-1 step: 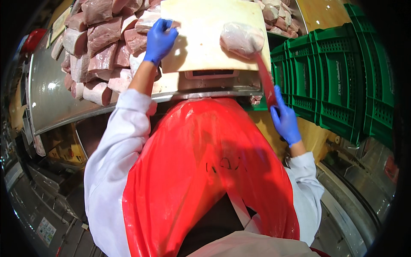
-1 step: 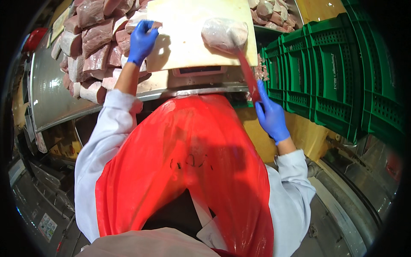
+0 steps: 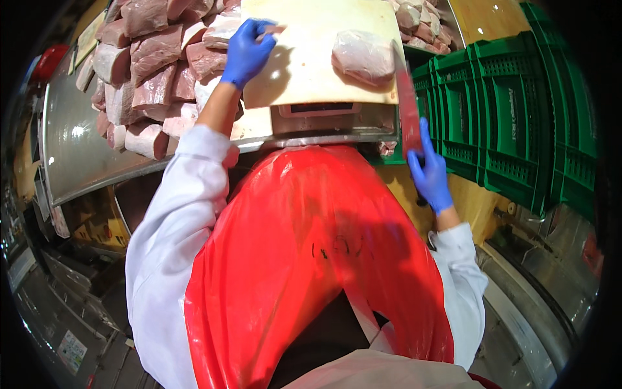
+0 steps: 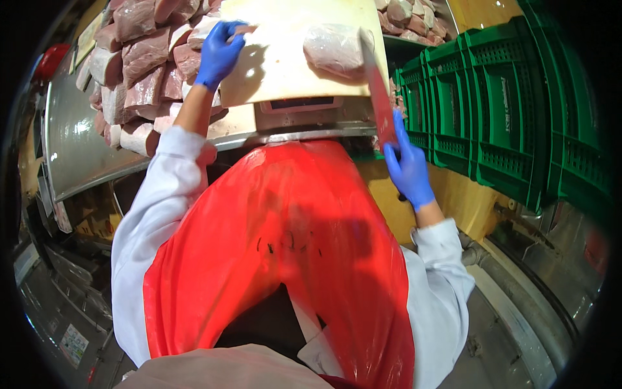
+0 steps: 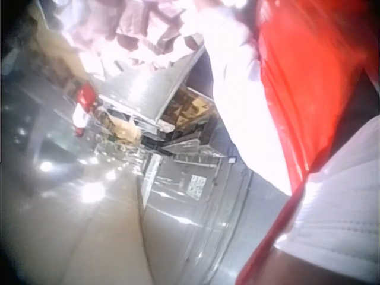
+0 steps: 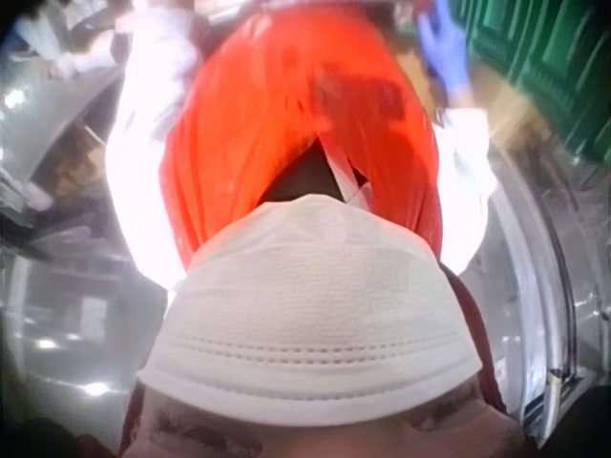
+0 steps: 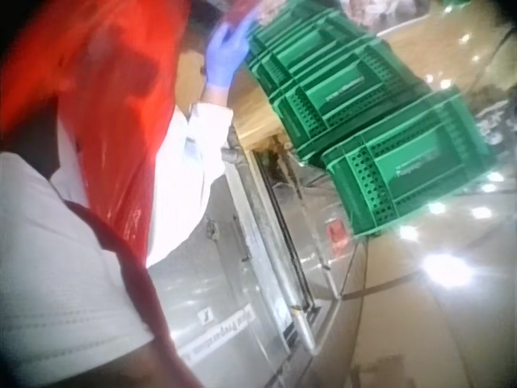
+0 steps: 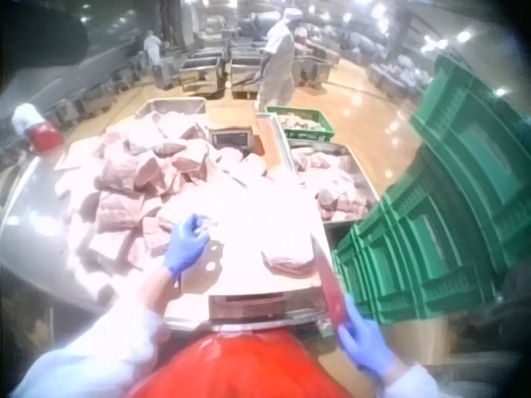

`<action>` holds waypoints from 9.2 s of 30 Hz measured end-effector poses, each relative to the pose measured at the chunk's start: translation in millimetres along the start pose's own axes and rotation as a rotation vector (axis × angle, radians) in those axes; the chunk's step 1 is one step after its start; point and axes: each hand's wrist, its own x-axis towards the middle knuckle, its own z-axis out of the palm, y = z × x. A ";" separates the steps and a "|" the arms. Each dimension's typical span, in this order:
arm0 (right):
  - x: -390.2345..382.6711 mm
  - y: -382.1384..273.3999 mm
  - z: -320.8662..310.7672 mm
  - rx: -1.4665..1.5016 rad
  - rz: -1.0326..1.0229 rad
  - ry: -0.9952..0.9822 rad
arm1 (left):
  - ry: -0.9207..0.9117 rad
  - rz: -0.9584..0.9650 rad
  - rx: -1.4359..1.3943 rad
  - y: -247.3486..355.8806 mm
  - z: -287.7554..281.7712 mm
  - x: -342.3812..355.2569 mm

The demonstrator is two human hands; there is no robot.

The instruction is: The person cuts large pieces of raw meat into smaller portions using a knife on a cutting board. They repeatedly trim fat and separate pieces, placing the cut meat into a green crate.

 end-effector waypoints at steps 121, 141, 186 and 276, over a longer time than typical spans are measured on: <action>73.4 1.5 24.4 0.703 0.117 0.301 | -0.556 -0.213 0.216 53.5 144.4 54.7; 242.0 2.6 -13.5 0.795 0.026 -0.009 | 0.248 -0.098 -0.431 47.0 85.7 -108.8; 213.9 91.1 40.6 1.082 -0.203 0.118 | 0.226 -0.284 -0.512 -27.8 31.7 -28.1; 74.9 -38.1 11.3 -0.422 -0.453 -0.013 | 0.140 0.217 0.611 44.5 88.0 -77.0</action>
